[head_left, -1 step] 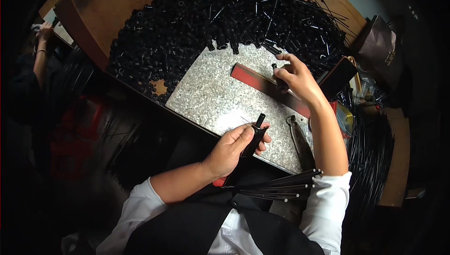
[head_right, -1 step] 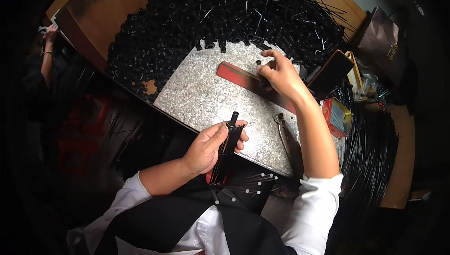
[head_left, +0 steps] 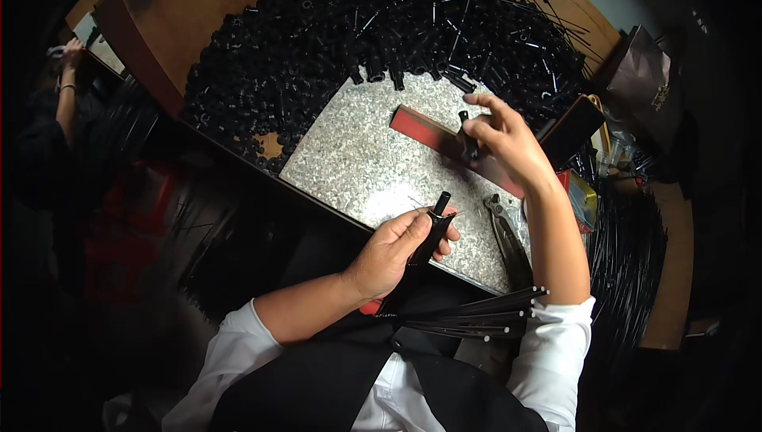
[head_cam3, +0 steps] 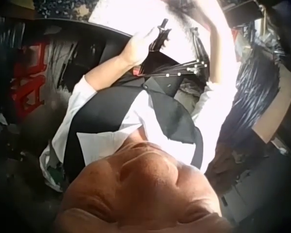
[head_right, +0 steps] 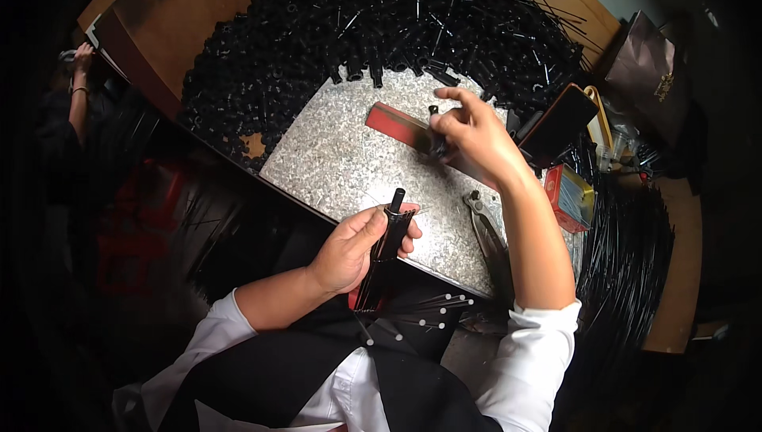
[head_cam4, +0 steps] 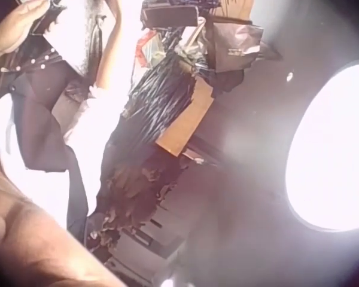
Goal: The worker is assembling electrical cable harnesses by measuring cables against a scale on the workbench, bundling them together, and attaching plastic connectors.
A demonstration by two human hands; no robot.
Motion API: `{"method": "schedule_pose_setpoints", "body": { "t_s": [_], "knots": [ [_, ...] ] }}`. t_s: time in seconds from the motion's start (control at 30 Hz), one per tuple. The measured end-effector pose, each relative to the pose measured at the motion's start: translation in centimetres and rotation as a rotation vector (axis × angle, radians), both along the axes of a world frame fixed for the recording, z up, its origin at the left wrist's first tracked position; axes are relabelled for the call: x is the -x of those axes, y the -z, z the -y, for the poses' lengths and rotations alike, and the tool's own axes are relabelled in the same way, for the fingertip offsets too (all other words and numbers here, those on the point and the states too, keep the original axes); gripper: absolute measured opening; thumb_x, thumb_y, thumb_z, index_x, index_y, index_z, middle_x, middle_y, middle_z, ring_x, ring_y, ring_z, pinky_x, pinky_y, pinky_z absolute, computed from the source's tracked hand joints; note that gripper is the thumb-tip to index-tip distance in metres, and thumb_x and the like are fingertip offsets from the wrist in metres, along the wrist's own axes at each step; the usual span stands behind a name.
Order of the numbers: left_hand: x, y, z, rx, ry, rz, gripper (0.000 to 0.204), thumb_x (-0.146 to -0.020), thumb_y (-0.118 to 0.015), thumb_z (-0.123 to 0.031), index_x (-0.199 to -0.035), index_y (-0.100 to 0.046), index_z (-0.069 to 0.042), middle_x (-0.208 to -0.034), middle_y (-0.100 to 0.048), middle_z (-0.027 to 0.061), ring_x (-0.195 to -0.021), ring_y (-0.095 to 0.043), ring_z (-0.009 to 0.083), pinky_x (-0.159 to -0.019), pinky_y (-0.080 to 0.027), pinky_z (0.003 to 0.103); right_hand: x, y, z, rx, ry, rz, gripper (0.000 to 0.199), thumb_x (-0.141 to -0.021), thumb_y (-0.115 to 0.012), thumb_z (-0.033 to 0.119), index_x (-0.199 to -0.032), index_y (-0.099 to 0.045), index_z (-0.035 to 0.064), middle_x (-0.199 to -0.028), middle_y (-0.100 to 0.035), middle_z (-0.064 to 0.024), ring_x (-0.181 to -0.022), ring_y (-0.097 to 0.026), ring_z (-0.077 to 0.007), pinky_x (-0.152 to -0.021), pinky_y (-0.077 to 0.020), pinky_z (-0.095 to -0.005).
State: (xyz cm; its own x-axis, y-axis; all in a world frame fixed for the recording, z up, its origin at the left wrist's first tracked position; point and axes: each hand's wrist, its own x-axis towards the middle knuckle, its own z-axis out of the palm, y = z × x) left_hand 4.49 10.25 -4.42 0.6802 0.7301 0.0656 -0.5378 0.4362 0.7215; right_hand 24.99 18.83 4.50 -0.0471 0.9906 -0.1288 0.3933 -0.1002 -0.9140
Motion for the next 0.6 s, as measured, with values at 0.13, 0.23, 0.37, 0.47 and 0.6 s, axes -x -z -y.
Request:
{"method": "schedule_pose_setpoints", "body": {
  "t_s": [0.13, 0.23, 0.37, 0.47, 0.6],
  "knots": [
    [0.0, -0.3, 1.4, 0.023, 0.005, -0.005, 0.043, -0.103, -0.034, -0.028, -0.132, -0.044, 0.003, -0.107, -0.059, 0.0094, -0.091, -0.057, 0.0121, -0.083, -0.047, 0.027, 2.3, -1.2, 5.5, 0.045, -0.095, -0.225, 0.039, -0.087, -0.067, 0.016, -0.121, -0.054, 0.0024, -0.082, -0.055, 0.0021, -0.069, -0.050, -0.0044, -0.060, -0.0446, -0.0189],
    [-0.2, -0.7, 2.9, 0.011, -0.046, 0.009, 0.038, -0.103, -0.036, -0.028, -0.122, -0.051, 0.002, -0.101, -0.060, 0.0066, -0.087, -0.056, 0.0102, -0.080, -0.047, 0.027, 2.2, -1.3, 7.7, 0.032, -0.080, -0.233, 0.032, -0.086, -0.069, 0.017, -0.112, -0.056, 0.0043, -0.085, -0.059, 0.0000, -0.075, -0.055, -0.0049, -0.060, -0.0450, -0.0186],
    [-0.1, -1.1, 4.6, -0.012, -0.062, -0.002, 0.036, -0.103, -0.036, -0.029, -0.110, -0.055, 0.001, -0.099, -0.060, 0.0058, -0.086, -0.056, 0.0096, -0.079, -0.047, 0.026, 2.2, -1.9, 10.1, 0.048, -0.019, -0.280, 0.026, -0.087, -0.068, 0.017, -0.106, -0.054, 0.0048, -0.088, -0.064, -0.0048, -0.078, -0.060, -0.0064, -0.061, -0.0472, -0.0191],
    [-0.2, -1.2, 5.0, 0.004, -0.064, 0.009, 0.036, -0.103, -0.036, -0.029, -0.110, -0.056, 0.001, -0.098, -0.060, 0.0057, -0.086, -0.056, 0.0096, -0.078, -0.047, 0.026, 2.2, -1.9, 10.7, 0.011, -0.013, -0.330, 0.026, -0.088, -0.067, 0.015, -0.107, -0.053, 0.0045, -0.088, -0.064, -0.0058, -0.078, -0.060, -0.0069, -0.062, -0.0481, -0.0189],
    [-0.1, -0.8, 4.8, -0.037, -0.077, -0.027, 0.037, -0.103, -0.036, -0.029, -0.113, -0.055, 0.001, -0.099, -0.060, 0.0058, -0.086, -0.056, 0.0099, -0.079, -0.047, 0.026, 2.4, -1.7, 10.9, -0.111, -0.023, -0.351, 0.028, -0.089, -0.065, 0.013, -0.111, -0.051, 0.0038, -0.093, -0.064, -0.0071, -0.080, -0.062, -0.0086, -0.066, -0.0485, -0.0184]
  ]
}}
